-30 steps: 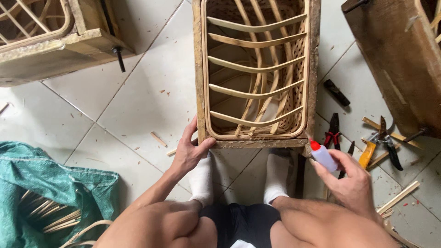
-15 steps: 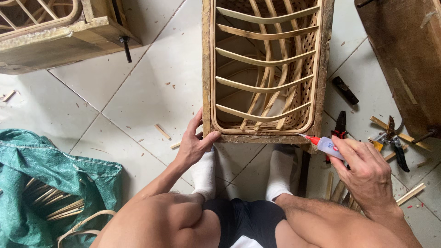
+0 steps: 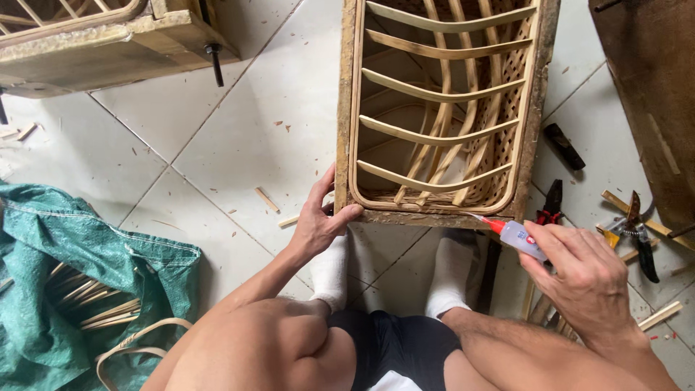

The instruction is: The person inserts thin wooden strips into a rectangular basket frame, secures them with a hammer, and applies glue along the joints. The person works on the basket while sitting on the floor.

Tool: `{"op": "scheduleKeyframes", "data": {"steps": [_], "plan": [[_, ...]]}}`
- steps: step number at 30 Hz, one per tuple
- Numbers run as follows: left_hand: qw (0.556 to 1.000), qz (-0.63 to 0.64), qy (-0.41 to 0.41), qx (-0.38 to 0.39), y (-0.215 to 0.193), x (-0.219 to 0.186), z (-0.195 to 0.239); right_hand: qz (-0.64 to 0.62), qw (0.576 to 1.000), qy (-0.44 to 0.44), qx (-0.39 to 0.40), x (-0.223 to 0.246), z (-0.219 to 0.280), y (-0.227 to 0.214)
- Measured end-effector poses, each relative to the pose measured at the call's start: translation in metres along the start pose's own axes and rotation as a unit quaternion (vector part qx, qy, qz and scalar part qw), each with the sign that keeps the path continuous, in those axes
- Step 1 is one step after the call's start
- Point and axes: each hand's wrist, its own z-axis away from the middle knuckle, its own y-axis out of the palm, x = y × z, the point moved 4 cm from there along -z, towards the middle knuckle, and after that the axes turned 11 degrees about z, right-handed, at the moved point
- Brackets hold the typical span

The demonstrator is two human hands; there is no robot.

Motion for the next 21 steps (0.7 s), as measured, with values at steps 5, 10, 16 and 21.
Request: {"op": "scheduleKeyframes", "data": {"steps": [5,10,16,21], "plan": [[1.0,-0.008,0.002,0.002,0.0,-0.001,0.001,0.021,0.999,-0.023,0.007,0.004,-0.005,0.002],[1.0,0.006,-0.001,0.001,0.0,0.001,0.002,-0.002,0.999,-0.005,0.033,0.003,-0.008,0.0],[1.0,-0.001,-0.005,-0.001,0.0,0.003,0.001,-0.01,0.998,-0.064,0.006,0.02,-0.024,0.001],[1.0,-0.003,-0.003,-0.003,0.0,0.002,0.002,0.006,0.998,-0.062,0.031,0.027,-0.031,-0.005]]}}
